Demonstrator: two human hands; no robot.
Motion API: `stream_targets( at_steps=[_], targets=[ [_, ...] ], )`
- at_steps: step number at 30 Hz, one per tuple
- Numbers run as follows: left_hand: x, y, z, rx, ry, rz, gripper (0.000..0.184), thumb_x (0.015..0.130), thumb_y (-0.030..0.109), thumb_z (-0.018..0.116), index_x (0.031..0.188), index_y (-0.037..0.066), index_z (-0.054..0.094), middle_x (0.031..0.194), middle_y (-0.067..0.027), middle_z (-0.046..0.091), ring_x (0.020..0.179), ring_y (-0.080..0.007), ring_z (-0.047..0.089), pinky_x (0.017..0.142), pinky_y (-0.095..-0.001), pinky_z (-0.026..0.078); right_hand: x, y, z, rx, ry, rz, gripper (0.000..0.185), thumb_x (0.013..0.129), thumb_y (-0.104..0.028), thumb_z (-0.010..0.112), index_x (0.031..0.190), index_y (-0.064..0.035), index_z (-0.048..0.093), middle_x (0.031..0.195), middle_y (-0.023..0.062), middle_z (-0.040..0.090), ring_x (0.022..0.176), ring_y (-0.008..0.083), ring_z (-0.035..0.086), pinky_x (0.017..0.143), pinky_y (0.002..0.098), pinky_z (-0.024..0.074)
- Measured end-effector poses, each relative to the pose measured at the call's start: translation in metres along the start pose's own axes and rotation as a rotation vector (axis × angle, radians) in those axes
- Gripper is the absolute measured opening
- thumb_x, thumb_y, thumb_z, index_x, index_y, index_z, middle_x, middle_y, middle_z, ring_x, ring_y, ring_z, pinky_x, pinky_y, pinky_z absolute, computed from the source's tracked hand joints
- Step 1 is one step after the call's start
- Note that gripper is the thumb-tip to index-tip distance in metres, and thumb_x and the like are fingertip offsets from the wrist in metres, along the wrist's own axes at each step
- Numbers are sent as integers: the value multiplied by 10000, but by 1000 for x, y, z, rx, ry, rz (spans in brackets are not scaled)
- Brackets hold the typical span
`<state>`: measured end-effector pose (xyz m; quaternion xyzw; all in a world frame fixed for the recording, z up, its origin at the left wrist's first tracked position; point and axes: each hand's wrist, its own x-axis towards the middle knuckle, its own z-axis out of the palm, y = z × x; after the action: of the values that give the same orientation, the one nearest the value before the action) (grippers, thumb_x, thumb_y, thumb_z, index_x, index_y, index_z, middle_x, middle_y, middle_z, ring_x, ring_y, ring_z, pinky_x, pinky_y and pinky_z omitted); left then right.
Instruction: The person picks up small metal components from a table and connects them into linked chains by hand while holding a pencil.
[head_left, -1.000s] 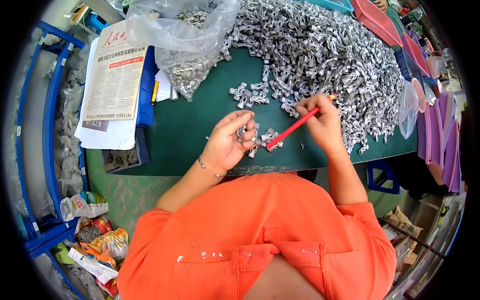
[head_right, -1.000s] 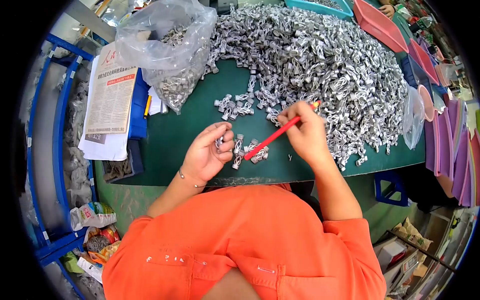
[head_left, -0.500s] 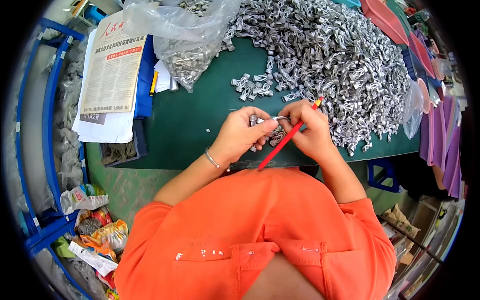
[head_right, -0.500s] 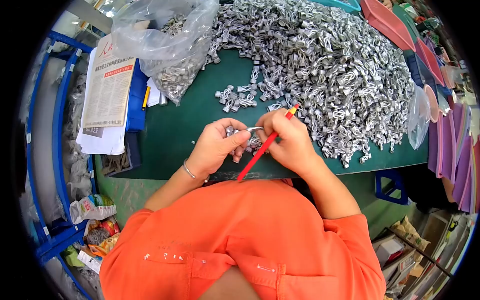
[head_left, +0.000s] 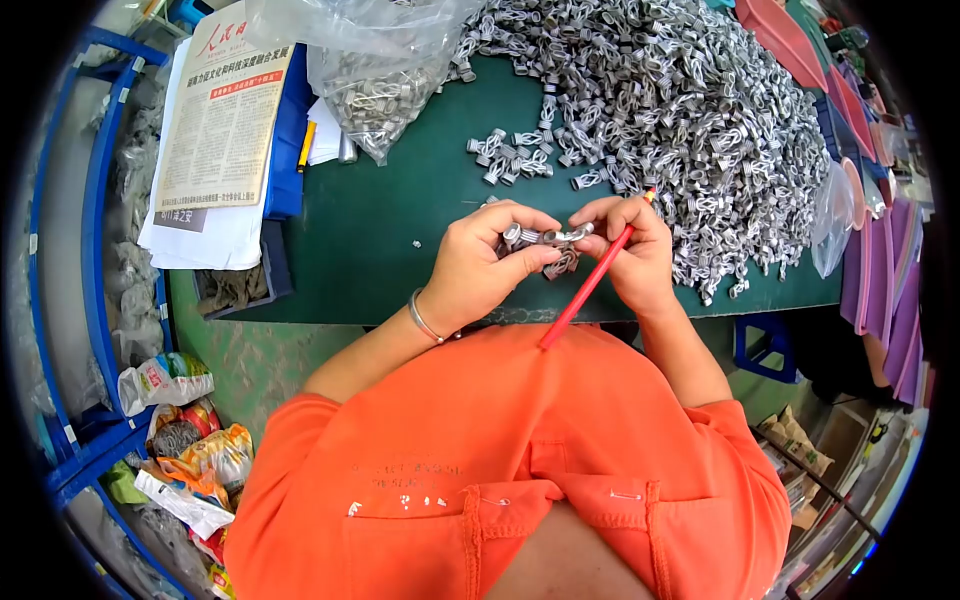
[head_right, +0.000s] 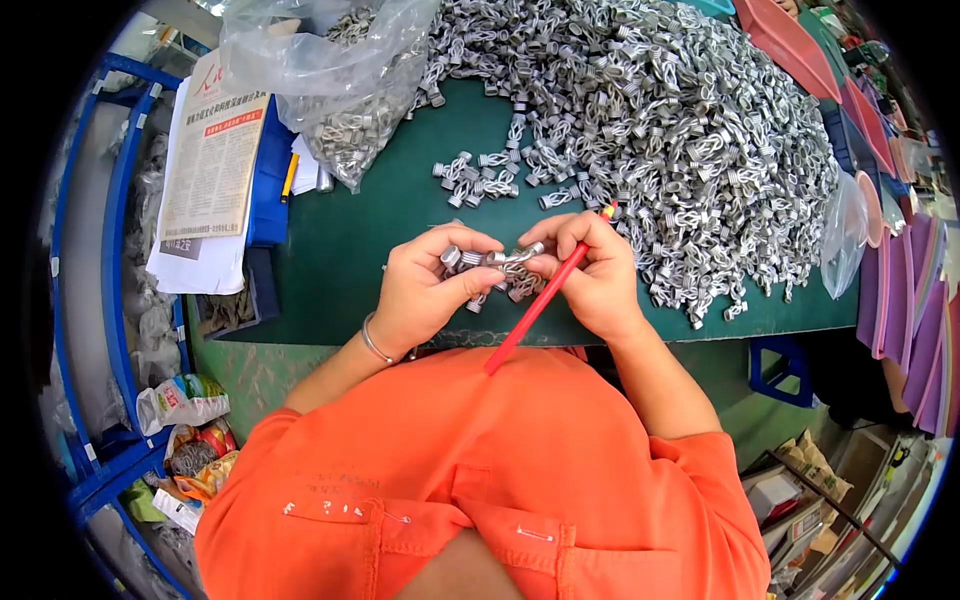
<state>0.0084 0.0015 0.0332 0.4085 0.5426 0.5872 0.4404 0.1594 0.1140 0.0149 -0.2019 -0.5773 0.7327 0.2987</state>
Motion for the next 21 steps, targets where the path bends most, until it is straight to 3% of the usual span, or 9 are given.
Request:
stream_targets(
  at_steps=[2,6,9,15,17,18,20,21],
  targets=[
    [-1,-2,1,-95,29,-9,176,743,-25,638,908,-42,580,828,-46,538,660,-71,544,555,-177,451,-2,1,-2,-147,-22,-151,258,715,96,610,727,-55,401,900,153,580,754,123,561,651,231,480],
    [-1,-6,-2,83,45,118,180,714,-27,661,883,-26,596,827,-57,554,680,-82,539,569,-190,441,-3,1,0,-126,-71,-126,265,715,96,609,731,-61,396,904,150,581,766,136,567,668,244,481],
    [0,2,-3,164,46,241,201,685,-32,678,872,-12,608,826,-73,570,695,-101,535,593,-210,431,-3,6,2,172,19,17,282,708,104,609,752,-66,389,915,151,575,767,150,574,691,261,481],
    [-1,5,-3,243,-3,283,209,690,-32,676,887,-9,610,802,-56,579,679,-115,543,603,-215,433,-6,3,4,44,13,-85,310,697,95,638,772,-64,382,927,152,565,823,149,556,710,260,474],
    [-2,1,0,-58,76,49,201,744,-6,644,936,-25,588,813,-61,590,668,-120,564,584,-212,453,-4,0,7,-74,29,-209,324,690,91,649,780,-64,380,922,154,565,818,149,555,697,258,479],
    [-1,-2,-1,-57,72,53,201,744,-6,644,936,-25,588,813,-61,590,668,-120,564,584,-212,453,-3,-1,8,-193,47,-334,338,683,87,661,789,-63,377,918,156,565,813,149,553,684,257,484],
    [2,-9,-3,-396,59,-253,211,798,21,595,994,-46,551,842,-88,600,667,-127,582,580,-219,479,-1,-4,12,-240,54,-399,361,673,74,681,799,-63,372,913,161,564,780,150,558,657,257,484],
    [3,-12,-5,-449,3,-259,232,836,59,551,1036,-54,521,853,-111,607,698,-137,592,579,-236,488,-1,-5,16,-239,32,-428,362,674,71,683,799,-62,370,911,164,567,763,154,562,647,256,480]
  ],
)
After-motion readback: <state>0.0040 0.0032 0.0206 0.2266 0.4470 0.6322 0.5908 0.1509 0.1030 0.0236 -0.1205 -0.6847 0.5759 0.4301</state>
